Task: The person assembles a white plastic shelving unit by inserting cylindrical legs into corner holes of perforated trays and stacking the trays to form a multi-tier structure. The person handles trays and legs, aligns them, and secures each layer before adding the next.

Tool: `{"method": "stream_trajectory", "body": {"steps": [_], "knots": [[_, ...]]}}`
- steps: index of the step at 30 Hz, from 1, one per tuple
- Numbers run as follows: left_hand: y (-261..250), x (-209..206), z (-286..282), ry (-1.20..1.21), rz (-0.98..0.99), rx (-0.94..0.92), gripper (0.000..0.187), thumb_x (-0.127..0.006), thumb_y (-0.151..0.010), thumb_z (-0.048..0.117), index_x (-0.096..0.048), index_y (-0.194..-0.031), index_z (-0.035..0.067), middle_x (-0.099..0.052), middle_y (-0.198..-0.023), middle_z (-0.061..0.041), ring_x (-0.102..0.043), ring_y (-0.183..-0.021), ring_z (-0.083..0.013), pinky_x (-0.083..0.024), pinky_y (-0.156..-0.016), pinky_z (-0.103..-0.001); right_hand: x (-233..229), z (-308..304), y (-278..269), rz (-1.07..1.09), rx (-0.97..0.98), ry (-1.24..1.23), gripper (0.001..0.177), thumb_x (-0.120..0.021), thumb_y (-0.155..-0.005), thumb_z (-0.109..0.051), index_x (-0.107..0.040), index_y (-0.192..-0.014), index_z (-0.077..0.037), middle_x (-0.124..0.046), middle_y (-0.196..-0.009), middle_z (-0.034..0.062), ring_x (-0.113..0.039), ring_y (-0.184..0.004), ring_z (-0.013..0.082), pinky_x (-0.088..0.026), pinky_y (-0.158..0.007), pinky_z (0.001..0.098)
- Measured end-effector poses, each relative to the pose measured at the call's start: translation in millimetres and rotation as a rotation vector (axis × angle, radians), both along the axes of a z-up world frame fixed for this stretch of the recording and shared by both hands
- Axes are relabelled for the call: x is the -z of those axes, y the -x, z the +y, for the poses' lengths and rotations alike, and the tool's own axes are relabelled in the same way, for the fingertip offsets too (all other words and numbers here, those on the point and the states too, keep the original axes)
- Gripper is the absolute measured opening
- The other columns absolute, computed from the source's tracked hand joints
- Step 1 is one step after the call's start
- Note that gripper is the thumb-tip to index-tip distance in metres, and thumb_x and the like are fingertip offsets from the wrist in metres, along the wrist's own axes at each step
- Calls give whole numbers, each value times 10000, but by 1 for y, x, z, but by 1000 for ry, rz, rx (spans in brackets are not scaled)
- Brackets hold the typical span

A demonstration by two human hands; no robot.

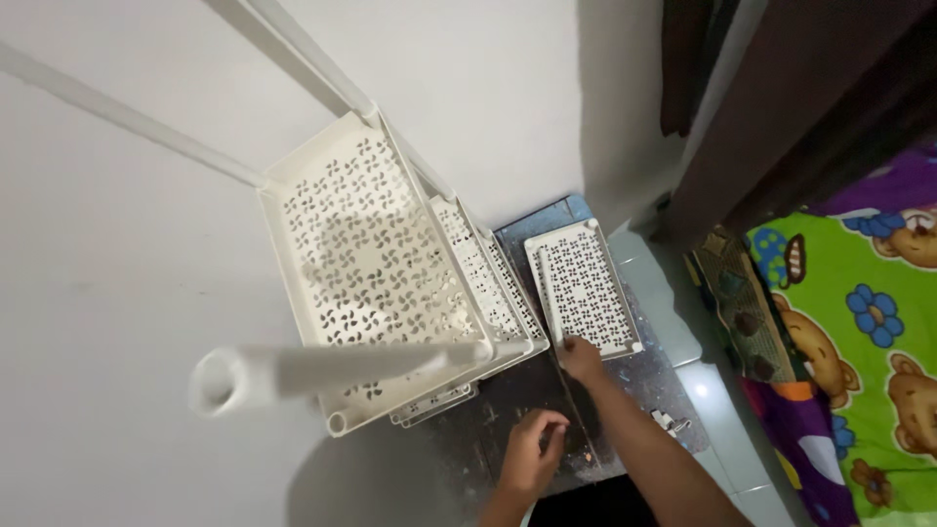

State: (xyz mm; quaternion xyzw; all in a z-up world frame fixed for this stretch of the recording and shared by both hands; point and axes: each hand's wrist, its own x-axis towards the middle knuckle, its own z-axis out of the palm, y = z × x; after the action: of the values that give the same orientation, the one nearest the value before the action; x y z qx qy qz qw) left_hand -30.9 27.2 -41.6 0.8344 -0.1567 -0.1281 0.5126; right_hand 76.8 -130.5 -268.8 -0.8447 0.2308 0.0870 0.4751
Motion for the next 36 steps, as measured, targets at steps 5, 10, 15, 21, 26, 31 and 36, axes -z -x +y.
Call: {"method": "stream_trajectory", "body": {"steps": [5,10,15,21,26,31,36], "knots": [[-2,-9,6,-50,139,-6,137,-655,-1014,131,-673,-1108,33,-700,-1037,-125,-679,-947,-242,-530,-848,-347,-64,-44,28,-370,-21,-115,265,-719,-887,-218,-675,-1073,-35,-718,-860,134,-700,-774,275,-552,-720,379],[-2,-45,-3,112,173,-26,457,-697,-945,151,-547,-1369,67,-638,-1147,-94,-667,-911,-191,-537,-853,-353,-167,-78,104,-584,-135,39,256,-709,-864,-77,-657,-1111,-37,-679,-979,127,-682,-892,270,-538,-805,350],[1,-98,-14,306,-180,203,518,-710,-945,96,-532,-1428,36,-578,-1282,-154,-646,-1044,-252,-485,-1008,-383,-246,-77,141,-1015,-363,261,424,-745,-722,-85,-652,-1126,4,-685,-1047,163,-668,-985,336,-518,-874,404],[16,-166,9,283,-372,119,186,-737,-969,163,-717,-1110,43,-659,-1145,-110,-686,-1054,-264,-527,-974,-399,-338,-27,144,-1001,-527,251,366,-796,-761,-129,-677,-1093,-32,-716,-1084,151,-705,-1022,304,-556,-877,403],[-5,-242,68,176,-664,-59,148,-737,-956,187,-730,-1021,55,-685,-1009,-91,-690,-992,-241,-557,-868,-382,-458,19,122,-1076,-407,-77,333,-662,-915,-209,-659,-1214,-62,-742,-1114,94,-705,-1031,209,-580,-868,359],[-39,-293,92,126,-624,-154,218,-775,-867,189,-727,-1004,26,-683,-957,-95,-710,-834,-201,-587,-724,-330,-556,68,69,-1177,-561,-83,433,-646,-971,-267,-608,-1334,-35,-726,-1187,89,-676,-1061,191,-544,-883,344],[-48,-306,105,88,-580,-249,242,-819,-824,150,-722,-985,-2,-685,-900,-115,-679,-776,-249,-535,-706,-376,-590,106,51,-1022,-556,-65,292,-725,-925,-204,-710,-1161,-32,-768,-1007,64,-713,-881,177,-552,-771,336]]}}
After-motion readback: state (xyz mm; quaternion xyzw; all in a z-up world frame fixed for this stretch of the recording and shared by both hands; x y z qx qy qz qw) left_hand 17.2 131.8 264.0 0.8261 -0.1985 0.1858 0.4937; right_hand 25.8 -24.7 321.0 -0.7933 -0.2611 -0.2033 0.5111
